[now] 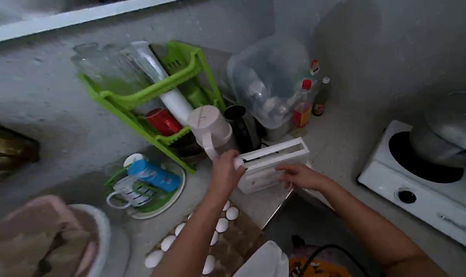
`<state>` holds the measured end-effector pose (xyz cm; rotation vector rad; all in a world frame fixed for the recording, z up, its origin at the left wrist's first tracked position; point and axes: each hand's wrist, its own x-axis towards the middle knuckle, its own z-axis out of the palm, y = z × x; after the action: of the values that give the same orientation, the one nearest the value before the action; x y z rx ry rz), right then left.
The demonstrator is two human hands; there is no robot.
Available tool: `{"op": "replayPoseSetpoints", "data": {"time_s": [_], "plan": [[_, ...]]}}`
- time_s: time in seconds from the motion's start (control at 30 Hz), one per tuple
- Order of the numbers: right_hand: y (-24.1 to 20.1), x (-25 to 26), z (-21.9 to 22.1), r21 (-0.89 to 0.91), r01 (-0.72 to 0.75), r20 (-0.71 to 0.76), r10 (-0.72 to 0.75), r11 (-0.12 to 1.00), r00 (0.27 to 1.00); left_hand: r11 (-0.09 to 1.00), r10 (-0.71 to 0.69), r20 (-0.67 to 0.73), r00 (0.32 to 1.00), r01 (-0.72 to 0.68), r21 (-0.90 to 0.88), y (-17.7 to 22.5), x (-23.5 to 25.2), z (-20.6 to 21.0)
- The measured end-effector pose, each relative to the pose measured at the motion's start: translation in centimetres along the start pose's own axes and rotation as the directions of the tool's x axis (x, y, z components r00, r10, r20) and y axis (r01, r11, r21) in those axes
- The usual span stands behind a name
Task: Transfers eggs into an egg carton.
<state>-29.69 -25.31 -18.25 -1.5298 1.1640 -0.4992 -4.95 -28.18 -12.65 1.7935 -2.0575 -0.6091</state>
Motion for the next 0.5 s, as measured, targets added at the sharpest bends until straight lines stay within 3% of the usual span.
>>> {"op": "replayPoseSetpoints", "data": {"time_s": [0.17,0.3,0.4,0.5], "plan": [[-1.2,0.4,-0.3,0.12,0.047,-0.038,-0.043,0.992,0.998,0.956,-0.078,0.179,0.981,0.022,0.294,1.9,2.4,0.9],[-2.2,0.0,-0.2,0.131,0.008,-0.021,-0.006,0.991,1.0,0.947,-0.164,0.197,0.967,0.099,0.304,2.5,3.6,1.6],[-3.0,0.0,-0.5,0.146,-0.007,-0.035,0.012,0.989,0.999,0.954,-0.257,0.199,0.946,0.215,0.21,3.3,3.7,1.6],[-2.6,0.6,-1.4,0.154,0.104,-0.122,-0.086,0.983,0.989,0.97,-0.195,0.162,0.967,0.214,-0.11,2.2,3.1,0.5]]}}
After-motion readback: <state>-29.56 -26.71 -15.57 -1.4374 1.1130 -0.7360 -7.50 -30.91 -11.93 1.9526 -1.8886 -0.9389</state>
